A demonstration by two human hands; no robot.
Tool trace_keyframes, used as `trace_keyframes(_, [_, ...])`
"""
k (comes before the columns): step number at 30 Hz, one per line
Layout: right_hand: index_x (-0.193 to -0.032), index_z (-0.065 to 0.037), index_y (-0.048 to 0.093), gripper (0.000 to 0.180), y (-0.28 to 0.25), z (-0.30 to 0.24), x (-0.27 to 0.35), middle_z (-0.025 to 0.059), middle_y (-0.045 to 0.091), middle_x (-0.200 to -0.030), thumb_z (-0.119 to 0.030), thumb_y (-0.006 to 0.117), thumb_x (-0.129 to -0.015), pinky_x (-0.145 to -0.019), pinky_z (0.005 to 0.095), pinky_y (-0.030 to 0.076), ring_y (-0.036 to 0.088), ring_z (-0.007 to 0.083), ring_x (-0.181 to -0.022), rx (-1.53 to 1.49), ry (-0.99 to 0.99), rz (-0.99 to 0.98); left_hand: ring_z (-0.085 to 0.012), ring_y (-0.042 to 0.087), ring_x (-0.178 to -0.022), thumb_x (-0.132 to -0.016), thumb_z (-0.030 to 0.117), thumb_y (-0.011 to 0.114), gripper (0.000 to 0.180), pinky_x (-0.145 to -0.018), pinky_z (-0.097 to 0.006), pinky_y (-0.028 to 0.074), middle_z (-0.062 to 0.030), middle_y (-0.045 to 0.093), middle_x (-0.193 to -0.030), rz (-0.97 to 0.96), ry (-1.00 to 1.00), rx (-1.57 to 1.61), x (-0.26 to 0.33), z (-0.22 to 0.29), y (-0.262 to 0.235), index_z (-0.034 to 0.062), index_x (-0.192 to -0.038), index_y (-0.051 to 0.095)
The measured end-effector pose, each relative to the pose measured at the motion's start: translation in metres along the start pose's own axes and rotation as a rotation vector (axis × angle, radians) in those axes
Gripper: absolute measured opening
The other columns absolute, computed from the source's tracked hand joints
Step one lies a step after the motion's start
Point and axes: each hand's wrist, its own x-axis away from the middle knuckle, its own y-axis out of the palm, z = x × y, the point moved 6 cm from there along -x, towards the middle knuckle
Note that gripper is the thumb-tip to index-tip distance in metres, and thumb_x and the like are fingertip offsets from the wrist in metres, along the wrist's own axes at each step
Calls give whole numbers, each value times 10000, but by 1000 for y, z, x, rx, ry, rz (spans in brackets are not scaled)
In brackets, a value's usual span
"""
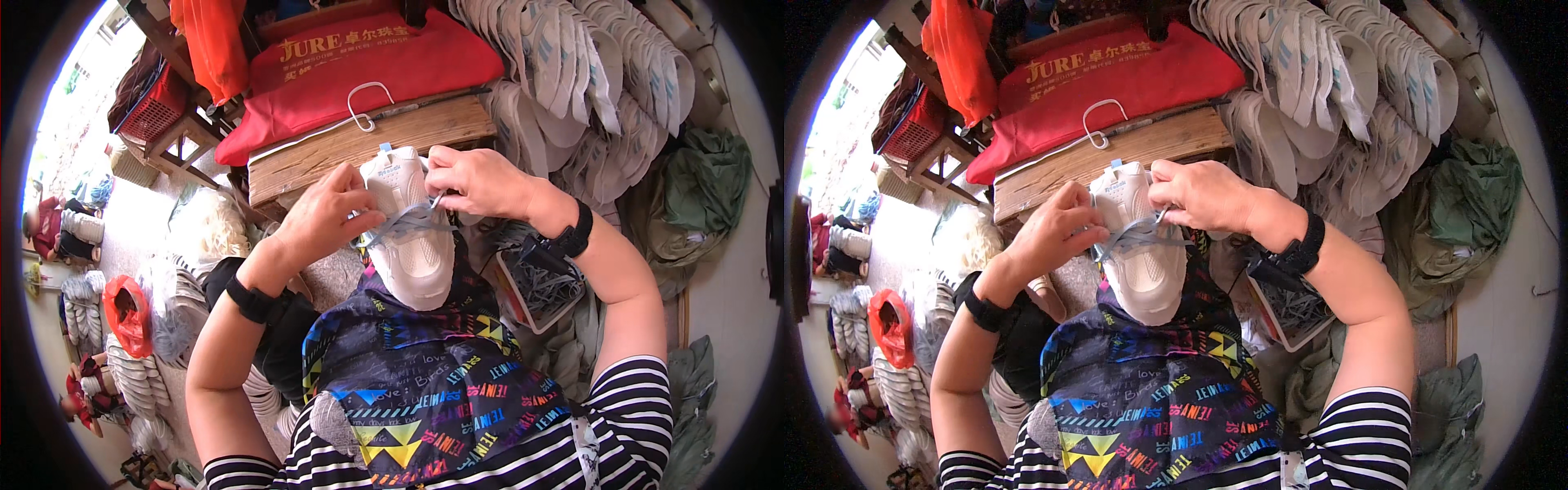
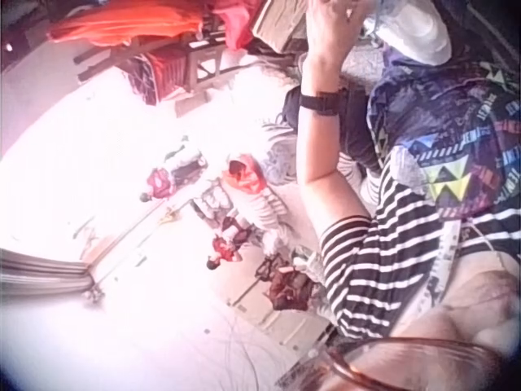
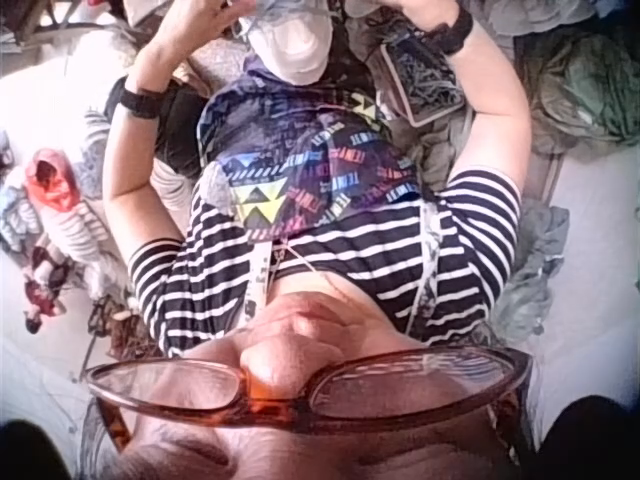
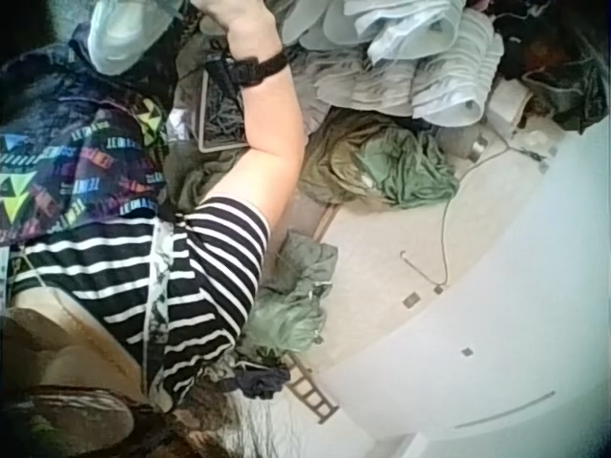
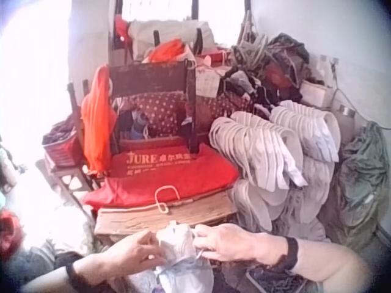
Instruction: Lacing a white sneaker in a shoe workshop.
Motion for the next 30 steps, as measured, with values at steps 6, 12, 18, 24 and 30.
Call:
trace_keyframes(6, [-783, -12, 628, 176, 18, 10, 0, 54, 461, -931, -165, 699, -833, -725, 312, 470, 553, 172, -816, -441, 246, 93, -249, 552, -817, -781, 136, 718, 148, -697, -343, 483, -115, 523, -947, 180, -200, 271, 8, -5, 24, 5, -767, 650])
trace_keyframes(12, [-811, -21, 636, 150, 11, -5, -4, 23, 457, -949, -149, 672, -880, -659, 260, 448, 501, 106, -751, -502, 372, 383, -189, 501, -933, -828, 135, 729, 112, -813, -290, 419, -67, 534, -938, 542, -227, 193, -6, 31, -10, 38, -793, 685])
trace_keyframes(18, [-921, -21, 618, 212, -5, -22, -21, 71, 607, -766, -228, 588, -948, -559, 337, 507, 656, 173, -686, -736, 467, 32, -84, 489, -810, -1022, 198, 510, 202, -775, -223, 401, -2, 535, -880, 392, -204, 1315, -18, 40, -38, 20, -978, 594])
trace_keyframes(24, [-999, -37, 540, 111, 2, -29, -18, 170, 648, -889, -96, 527, -905, -700, 450, 509, 639, 367, -849, -13, 273, 154, -21, 427, -619, -1011, 203, 535, 169, -563, -186, 342, 41, 531, -725, 534, -612, 1249, 31, -7, 10, 41, -1021, 585])
trace_keyframes(30, [-905, -29, 556, 71, 15, -44, -35, 154, 627, -834, -71, 555, -848, -677, 434, 513, 630, 359, -792, 298, 148, 156, -29, 420, -612, -1002, 158, 536, 156, -558, -172, 335, -14, 601, -785, 505, -636, 1321, 59, -20, 29, 49, -1105, 578])
